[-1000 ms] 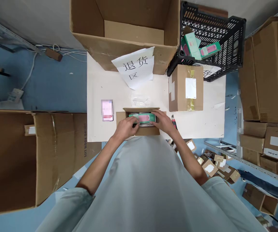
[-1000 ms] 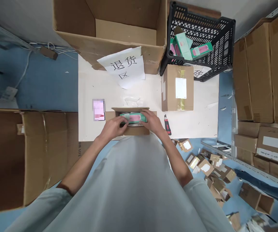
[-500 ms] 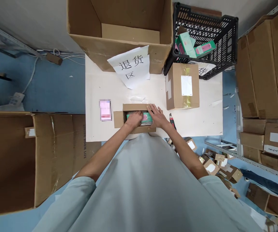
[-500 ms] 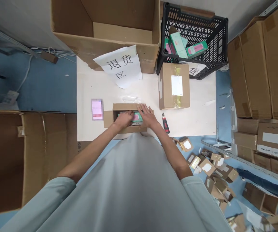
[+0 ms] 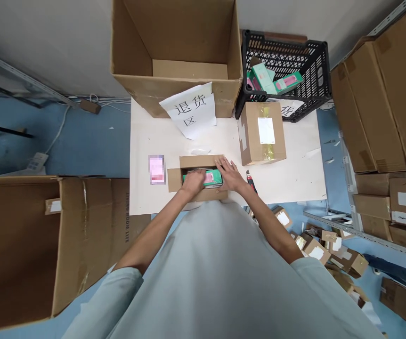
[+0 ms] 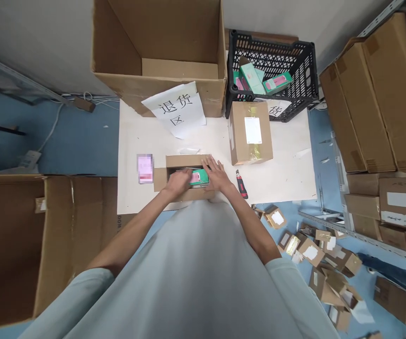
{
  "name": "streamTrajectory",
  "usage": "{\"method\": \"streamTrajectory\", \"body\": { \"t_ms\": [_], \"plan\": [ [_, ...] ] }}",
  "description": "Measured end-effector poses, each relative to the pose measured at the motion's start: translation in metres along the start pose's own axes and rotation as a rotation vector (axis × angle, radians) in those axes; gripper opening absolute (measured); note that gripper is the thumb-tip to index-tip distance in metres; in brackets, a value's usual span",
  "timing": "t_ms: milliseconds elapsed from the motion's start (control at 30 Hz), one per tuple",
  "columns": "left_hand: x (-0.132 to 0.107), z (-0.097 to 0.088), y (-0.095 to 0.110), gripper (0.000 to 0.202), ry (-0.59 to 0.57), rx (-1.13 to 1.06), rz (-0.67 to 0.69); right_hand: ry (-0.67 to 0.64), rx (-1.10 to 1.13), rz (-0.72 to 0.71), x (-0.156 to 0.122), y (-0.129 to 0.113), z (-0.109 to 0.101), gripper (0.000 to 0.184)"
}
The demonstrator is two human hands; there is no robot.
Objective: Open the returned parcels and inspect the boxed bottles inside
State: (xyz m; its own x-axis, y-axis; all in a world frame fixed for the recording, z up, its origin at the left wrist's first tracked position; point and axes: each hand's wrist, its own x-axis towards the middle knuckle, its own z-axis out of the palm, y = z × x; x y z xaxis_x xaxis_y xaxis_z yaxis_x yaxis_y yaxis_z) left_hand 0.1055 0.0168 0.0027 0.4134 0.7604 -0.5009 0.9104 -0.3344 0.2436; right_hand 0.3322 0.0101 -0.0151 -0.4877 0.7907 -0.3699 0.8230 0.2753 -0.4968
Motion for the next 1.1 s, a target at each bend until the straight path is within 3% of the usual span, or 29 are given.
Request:
{"method": "streamTrajectory", "body": {
  "t_ms": [233,367,467,600,700,833,900,1000,1100],
  "plan": [
    [-0.032,-0.04,-0.009,0.051,0.166,-0.231,-0.006,0.275,0.385,0.04,-0.038,-0.007,-0.027,0.152],
    [-0.036,-0.067,-0.023,0.065,0.272,-0.463,-0.046,0.394,0.703,0.078,-0.051,-0.019,-0.029,0.155],
    [-0.035,-0.082,-0.03,0.071,0.352,-0.752,-0.047,0.401,0.873,0.073,-0.051,-0.036,-0.025,0.154],
    [-0.027,-0.092,-0.025,0.076,0.426,-1.218,-0.06,0.438,0.908,0.091,-0.043,-0.067,-0.022,0.144],
    [-0.019,-0.093,-0.009,0.075,0.481,-1.438,-0.087,0.526,0.763,0.113,-0.035,-0.089,-0.025,0.138],
    [-0.014,-0.089,0.015,0.074,0.592,-1.455,-0.158,0.576,0.545,0.173,-0.029,-0.104,-0.034,0.12],
    [-0.015,-0.09,0.019,0.076,0.608,-1.449,-0.128,0.599,0.533,0.192,-0.028,-0.105,-0.039,0.112],
    [-0.019,-0.1,0.014,0.08,0.584,-1.465,-0.057,0.653,0.67,0.156,-0.034,-0.1,-0.043,0.112],
    [-0.02,-0.119,0.001,0.081,0.57,-1.51,0.015,0.621,0.938,0.076,-0.048,-0.095,-0.043,0.116]
  ]
}}
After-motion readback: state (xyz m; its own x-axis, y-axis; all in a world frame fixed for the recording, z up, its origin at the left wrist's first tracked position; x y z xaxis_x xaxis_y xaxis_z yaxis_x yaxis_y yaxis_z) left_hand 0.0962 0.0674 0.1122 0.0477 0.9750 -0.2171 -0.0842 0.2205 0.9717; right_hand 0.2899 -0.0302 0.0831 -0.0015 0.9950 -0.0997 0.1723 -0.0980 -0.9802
